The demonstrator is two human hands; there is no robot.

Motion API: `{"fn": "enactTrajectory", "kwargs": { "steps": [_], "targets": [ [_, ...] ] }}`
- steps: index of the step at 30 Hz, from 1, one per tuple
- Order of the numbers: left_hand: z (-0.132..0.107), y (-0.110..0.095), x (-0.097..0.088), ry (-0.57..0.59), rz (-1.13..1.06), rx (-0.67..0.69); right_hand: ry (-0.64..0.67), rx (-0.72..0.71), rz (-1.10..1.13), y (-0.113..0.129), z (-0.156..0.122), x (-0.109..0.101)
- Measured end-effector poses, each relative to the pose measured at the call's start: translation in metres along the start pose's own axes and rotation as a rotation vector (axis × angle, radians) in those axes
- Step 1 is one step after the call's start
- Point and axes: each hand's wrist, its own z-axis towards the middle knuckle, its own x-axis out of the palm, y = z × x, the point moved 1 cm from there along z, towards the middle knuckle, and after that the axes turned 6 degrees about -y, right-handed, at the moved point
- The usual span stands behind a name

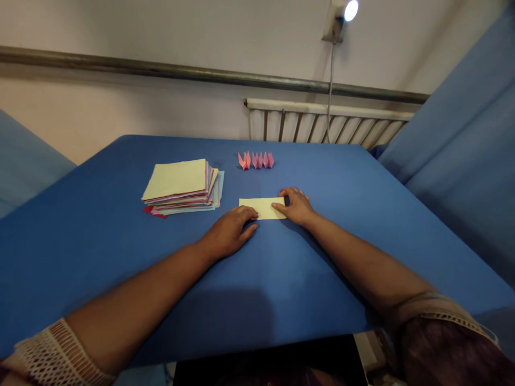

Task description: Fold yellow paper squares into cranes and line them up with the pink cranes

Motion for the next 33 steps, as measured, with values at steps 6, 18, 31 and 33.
{"fn": "enactTrajectory", "kwargs": {
  "steps": [6,18,31,33],
  "targets": [
    [-0.001,0.000,0.000,-0.061,-0.090,-0.099,-0.061,-0.206,0.204,0.002,0.002,-0.004],
    [-0.005,-0.010,-0.011,-0.067,0.097,-0.034,-0.003,-0.481,0.344,0.036,-0.030,-0.039],
    [0.002,0.019,-0.005,-0.094,-0.052,-0.245,0.447,-0.072,0.448,0.000,-0.003,-0.023],
    [0.001,0.019,-0.005,-0.092,0.025,-0.191,0.416,-0.179,0.379,-0.002,-0.003,-0.021]
  ]
}}
